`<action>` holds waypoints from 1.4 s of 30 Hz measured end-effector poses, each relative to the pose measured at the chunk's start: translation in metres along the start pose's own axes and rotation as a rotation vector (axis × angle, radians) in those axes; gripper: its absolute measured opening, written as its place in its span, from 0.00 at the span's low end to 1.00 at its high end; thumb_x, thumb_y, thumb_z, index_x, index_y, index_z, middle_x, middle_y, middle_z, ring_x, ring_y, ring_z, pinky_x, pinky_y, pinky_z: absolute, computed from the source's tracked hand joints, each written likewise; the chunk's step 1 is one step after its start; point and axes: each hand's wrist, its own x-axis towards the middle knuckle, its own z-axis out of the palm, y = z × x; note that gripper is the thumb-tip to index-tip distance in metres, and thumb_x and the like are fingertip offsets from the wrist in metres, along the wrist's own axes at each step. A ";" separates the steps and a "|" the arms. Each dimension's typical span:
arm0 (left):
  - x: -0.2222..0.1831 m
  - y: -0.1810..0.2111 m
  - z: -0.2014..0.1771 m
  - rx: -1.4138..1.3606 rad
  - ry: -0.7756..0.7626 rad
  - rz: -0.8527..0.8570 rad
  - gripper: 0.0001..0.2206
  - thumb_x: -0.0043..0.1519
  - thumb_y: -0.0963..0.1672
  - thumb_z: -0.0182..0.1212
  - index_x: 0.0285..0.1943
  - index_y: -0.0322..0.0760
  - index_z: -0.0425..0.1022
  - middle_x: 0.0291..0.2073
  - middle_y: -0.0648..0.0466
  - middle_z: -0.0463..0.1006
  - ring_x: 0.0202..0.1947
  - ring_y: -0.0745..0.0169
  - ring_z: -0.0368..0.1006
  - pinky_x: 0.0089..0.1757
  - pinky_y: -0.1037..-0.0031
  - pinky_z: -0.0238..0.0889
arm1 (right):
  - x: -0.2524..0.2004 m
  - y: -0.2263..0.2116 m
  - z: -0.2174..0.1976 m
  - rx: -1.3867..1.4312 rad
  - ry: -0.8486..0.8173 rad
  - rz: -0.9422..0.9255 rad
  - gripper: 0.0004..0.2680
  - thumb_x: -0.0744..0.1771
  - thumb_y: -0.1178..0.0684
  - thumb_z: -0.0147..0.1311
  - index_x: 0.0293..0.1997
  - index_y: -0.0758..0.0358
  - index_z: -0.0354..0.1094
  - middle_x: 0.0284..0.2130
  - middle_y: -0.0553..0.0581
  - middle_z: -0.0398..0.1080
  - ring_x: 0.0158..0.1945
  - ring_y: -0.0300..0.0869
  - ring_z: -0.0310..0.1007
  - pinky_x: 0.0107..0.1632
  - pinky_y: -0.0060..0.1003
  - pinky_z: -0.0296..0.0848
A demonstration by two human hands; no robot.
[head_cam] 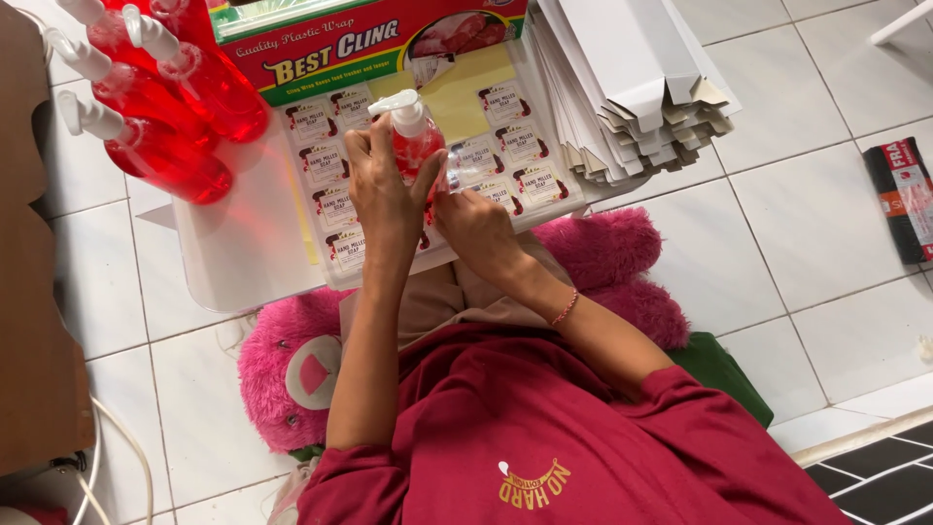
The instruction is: The person wraps a red hand-mulled soap bottle in plastic wrap, then folds a white cardboard box and places the wrapped bottle inside. The person closes the box and sets it aside.
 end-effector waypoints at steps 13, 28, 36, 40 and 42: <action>0.000 -0.008 -0.002 0.007 -0.063 -0.041 0.31 0.58 0.54 0.74 0.63 0.40 0.63 0.44 0.48 0.62 0.45 0.32 0.74 0.45 0.39 0.69 | 0.015 -0.045 0.002 0.206 -0.125 0.230 0.07 0.62 0.55 0.57 0.39 0.66 0.75 0.36 0.59 0.74 0.47 0.53 0.73 0.40 0.44 0.76; 0.004 -0.001 -0.007 -0.040 -0.003 -0.025 0.28 0.55 0.50 0.79 0.57 0.35 0.67 0.40 0.47 0.65 0.39 0.37 0.77 0.40 0.43 0.73 | 0.029 0.012 -0.018 0.674 0.229 0.409 0.06 0.68 0.53 0.62 0.47 0.60 0.76 0.37 0.53 0.78 0.40 0.42 0.80 0.40 0.32 0.80; 0.001 -0.007 0.006 -0.088 0.034 -0.056 0.25 0.57 0.49 0.76 0.56 0.37 0.68 0.41 0.48 0.65 0.41 0.38 0.76 0.41 0.42 0.72 | 0.030 0.018 -0.014 0.522 0.274 0.282 0.03 0.65 0.58 0.62 0.38 0.57 0.72 0.27 0.50 0.70 0.31 0.40 0.72 0.39 0.37 0.76; 0.000 -0.001 0.004 -0.091 0.048 -0.073 0.25 0.57 0.49 0.75 0.56 0.36 0.67 0.41 0.47 0.64 0.40 0.32 0.75 0.40 0.38 0.70 | 0.019 0.013 -0.008 0.480 0.297 0.228 0.03 0.65 0.59 0.61 0.38 0.57 0.72 0.27 0.50 0.69 0.31 0.40 0.72 0.38 0.36 0.75; 0.000 -0.002 0.006 -0.083 0.047 -0.063 0.24 0.58 0.49 0.74 0.56 0.36 0.67 0.41 0.47 0.63 0.41 0.31 0.75 0.41 0.39 0.70 | 0.017 0.009 -0.004 0.400 0.318 0.169 0.04 0.65 0.60 0.61 0.38 0.58 0.71 0.28 0.51 0.69 0.31 0.42 0.73 0.38 0.37 0.76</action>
